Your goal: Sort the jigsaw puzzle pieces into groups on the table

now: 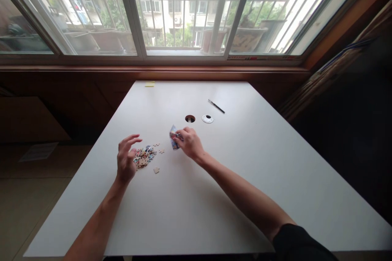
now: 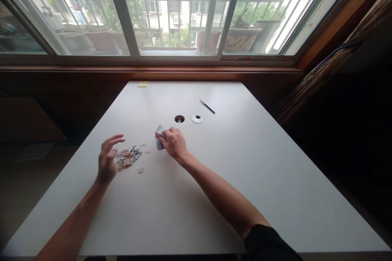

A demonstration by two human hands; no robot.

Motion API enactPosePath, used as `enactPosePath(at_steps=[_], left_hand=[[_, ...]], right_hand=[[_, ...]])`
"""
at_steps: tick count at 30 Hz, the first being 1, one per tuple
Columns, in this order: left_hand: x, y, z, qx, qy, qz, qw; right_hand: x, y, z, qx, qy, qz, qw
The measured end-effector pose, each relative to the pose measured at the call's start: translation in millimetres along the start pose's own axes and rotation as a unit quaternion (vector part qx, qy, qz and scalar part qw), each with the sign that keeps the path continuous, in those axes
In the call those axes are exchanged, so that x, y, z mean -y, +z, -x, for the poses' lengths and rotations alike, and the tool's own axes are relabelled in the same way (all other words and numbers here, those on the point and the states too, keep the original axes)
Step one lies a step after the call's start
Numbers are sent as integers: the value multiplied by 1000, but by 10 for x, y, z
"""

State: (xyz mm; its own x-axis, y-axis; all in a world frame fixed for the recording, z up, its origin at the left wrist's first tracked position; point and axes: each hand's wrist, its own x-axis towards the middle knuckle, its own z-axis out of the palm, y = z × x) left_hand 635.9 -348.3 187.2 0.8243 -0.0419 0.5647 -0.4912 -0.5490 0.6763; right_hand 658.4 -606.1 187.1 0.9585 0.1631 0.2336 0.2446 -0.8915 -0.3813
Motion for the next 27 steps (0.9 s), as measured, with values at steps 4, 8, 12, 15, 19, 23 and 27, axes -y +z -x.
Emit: enactPosePath(at_steps=[4,8,12,15,19,23,27], left_hand=[[1,-7,26,-12,31,-37,999],[66,-37,66,-13,60,-71,996],[-244,132,159,12,125,-103,987],[-712,477,330,232,209,-152,938],[-986,941,611,321,260,-210,886],[-799,1111,734,330,275,-241,870],[-723,1103,743,345,265,-246,866]], right_hand=[[528,246,-285,11,-9,9,1000],[480,172,-53,18,-23,8,1000],[-113,-322,707,3,-3,22,1000],[-490,-647,1304,-4,-9,65,998],[-691,-633,1740,45,0,107,993],[-770,-412,1810,110,5,113,988],[-791,-365,1803,102,3,119,988]])
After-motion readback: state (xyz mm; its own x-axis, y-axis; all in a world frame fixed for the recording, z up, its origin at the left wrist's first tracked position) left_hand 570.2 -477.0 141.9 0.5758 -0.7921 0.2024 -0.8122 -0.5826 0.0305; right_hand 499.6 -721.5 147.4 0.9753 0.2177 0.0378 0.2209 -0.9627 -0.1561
